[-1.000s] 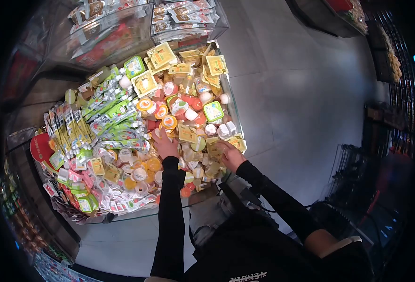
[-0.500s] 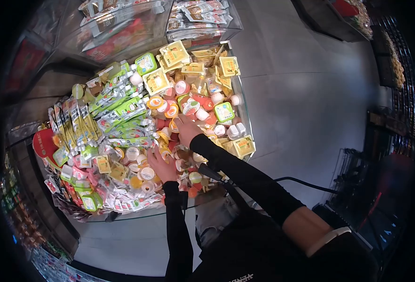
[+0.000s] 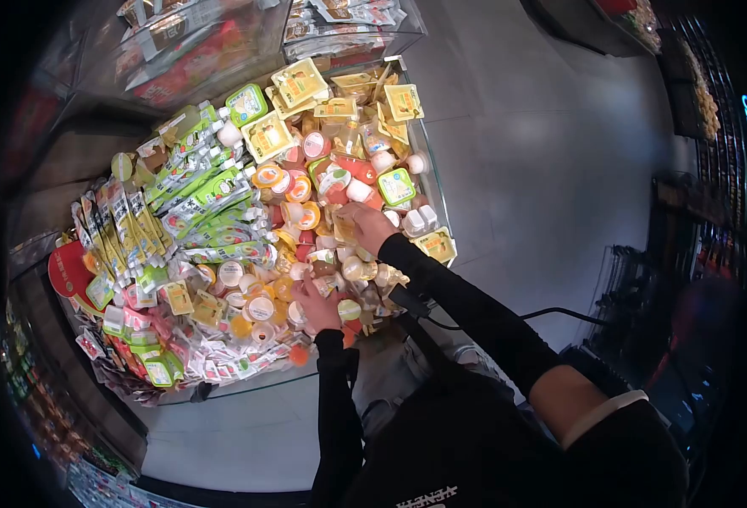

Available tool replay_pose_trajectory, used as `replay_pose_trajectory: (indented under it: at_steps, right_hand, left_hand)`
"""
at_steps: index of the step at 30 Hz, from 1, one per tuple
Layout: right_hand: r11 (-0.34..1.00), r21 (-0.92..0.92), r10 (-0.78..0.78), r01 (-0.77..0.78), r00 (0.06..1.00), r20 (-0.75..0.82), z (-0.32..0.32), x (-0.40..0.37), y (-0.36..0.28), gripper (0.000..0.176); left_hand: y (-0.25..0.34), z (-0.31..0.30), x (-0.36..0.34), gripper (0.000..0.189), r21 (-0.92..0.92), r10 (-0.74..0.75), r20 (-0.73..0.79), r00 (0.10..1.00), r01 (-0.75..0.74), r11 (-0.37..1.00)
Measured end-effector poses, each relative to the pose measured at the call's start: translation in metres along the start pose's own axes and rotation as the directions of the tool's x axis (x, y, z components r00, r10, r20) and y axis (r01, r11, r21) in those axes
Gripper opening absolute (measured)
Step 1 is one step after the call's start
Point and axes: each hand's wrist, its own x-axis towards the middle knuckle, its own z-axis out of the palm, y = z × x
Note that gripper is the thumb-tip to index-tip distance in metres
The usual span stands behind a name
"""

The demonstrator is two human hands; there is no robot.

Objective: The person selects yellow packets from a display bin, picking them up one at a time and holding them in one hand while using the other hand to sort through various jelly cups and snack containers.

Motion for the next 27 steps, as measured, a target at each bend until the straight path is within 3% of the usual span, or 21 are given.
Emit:
replay_pose_trajectory:
  at_steps: [3, 6, 7, 9, 10, 14, 16, 17, 19, 20, 21, 22, 23, 24, 25, 26, 27]
  right_hand:
    - [0.993, -0.084, 0.072, -0.079, 0.994, -0.086, -0.021, -0.021, 0.007, 0.036]
    - [0.975, -0.163, 0.116, -0.149, 0.974, -0.197, -0.030, -0.043, 0.030, 0.039]
    - [0.962, -0.211, 0.120, -0.176, 0.960, -0.254, -0.032, -0.051, 0.036, 0.038]
    - [0.959, -0.167, 0.181, -0.227, 0.950, -0.253, -0.033, -0.063, 0.044, 0.038]
    - [0.970, -0.149, 0.156, -0.193, 0.961, -0.229, -0.033, -0.068, 0.047, 0.038]
    - [0.980, -0.085, 0.165, -0.181, 0.972, -0.166, -0.030, -0.080, 0.047, 0.040]
    - [0.980, -0.072, 0.170, -0.186, 0.968, -0.183, -0.032, -0.082, 0.047, 0.038]
    - [0.979, -0.070, 0.174, -0.190, 0.966, -0.190, -0.035, -0.082, 0.048, 0.038]
    - [0.973, -0.076, 0.193, -0.219, 0.946, -0.260, -0.042, -0.079, 0.052, 0.038]
    - [0.954, -0.072, 0.254, -0.290, 0.914, -0.316, -0.044, -0.077, 0.053, 0.036]
    - [0.953, -0.067, 0.260, -0.296, 0.911, -0.321, -0.045, -0.074, 0.056, 0.036]
    - [0.944, -0.074, 0.289, -0.321, 0.915, -0.282, -0.044, -0.072, 0.063, 0.035]
    - [0.935, -0.084, 0.315, -0.343, 0.918, -0.242, -0.043, -0.068, 0.070, 0.034]
    - [0.862, -0.197, 0.457, -0.466, 0.885, -0.092, -0.033, -0.062, 0.084, 0.028]
    - [0.863, -0.195, 0.458, -0.466, 0.885, -0.091, -0.019, -0.060, 0.095, 0.028]
    - [0.902, -0.291, 0.324, -0.319, 0.946, -0.035, -0.005, -0.057, 0.106, 0.027]
    - [0.914, -0.373, 0.186, -0.160, 0.982, 0.034, 0.004, -0.054, 0.109, 0.027]
  left_hand:
    - [0.005, -0.002, 0.002, 0.071, -0.024, -0.015, 0.024, 1.000, 0.015, 1.000]
    - [0.018, -0.009, 0.008, 0.058, 0.274, 0.066, -0.084, 0.994, -0.041, 0.961]
    - [0.020, -0.006, 0.015, 0.058, 0.273, 0.074, -0.075, 0.994, -0.051, 0.961]
    - [0.030, 0.001, 0.031, 0.051, 0.017, 0.199, -0.154, 0.968, -0.199, 0.980]
    - [0.046, 0.001, 0.038, 0.045, -0.117, 0.156, -0.112, 0.981, -0.169, 0.979]
    - [0.079, 0.029, 0.068, 0.043, -0.082, 0.042, -0.029, 0.999, -0.044, 0.996]
    - [0.088, 0.035, 0.078, 0.043, -0.010, -0.108, 0.173, 0.979, 0.112, 0.994]
    - [0.089, 0.033, 0.079, 0.043, -0.007, -0.102, 0.177, 0.979, 0.105, 0.994]
    - [0.083, 0.023, 0.077, 0.045, -0.143, -0.030, 0.119, 0.992, 0.047, 0.989]
    - [0.056, 0.033, 0.079, 0.045, -0.277, 0.076, 0.052, 0.996, -0.059, 0.959]
    - [0.055, 0.023, 0.075, 0.044, -0.375, 0.071, 0.001, 0.997, -0.065, 0.925]
    - [0.053, 0.007, 0.071, 0.042, -0.435, -0.008, 0.063, 0.998, 0.035, 0.900]
    - [0.038, 0.002, 0.069, 0.042, -0.475, 0.015, -0.019, 1.000, -0.022, 0.880]
    - [0.003, 0.002, 0.074, 0.042, -0.278, 0.072, -0.060, 0.996, -0.086, 0.957]
    - [0.001, -0.010, 0.069, 0.042, -0.410, -0.044, -0.052, 0.998, 0.019, 0.912]
    - [0.004, -0.025, 0.066, 0.042, -0.531, -0.157, -0.029, 0.987, 0.118, 0.839]
    - [0.001, -0.037, 0.063, 0.042, -0.528, -0.157, -0.031, 0.987, 0.117, 0.841]
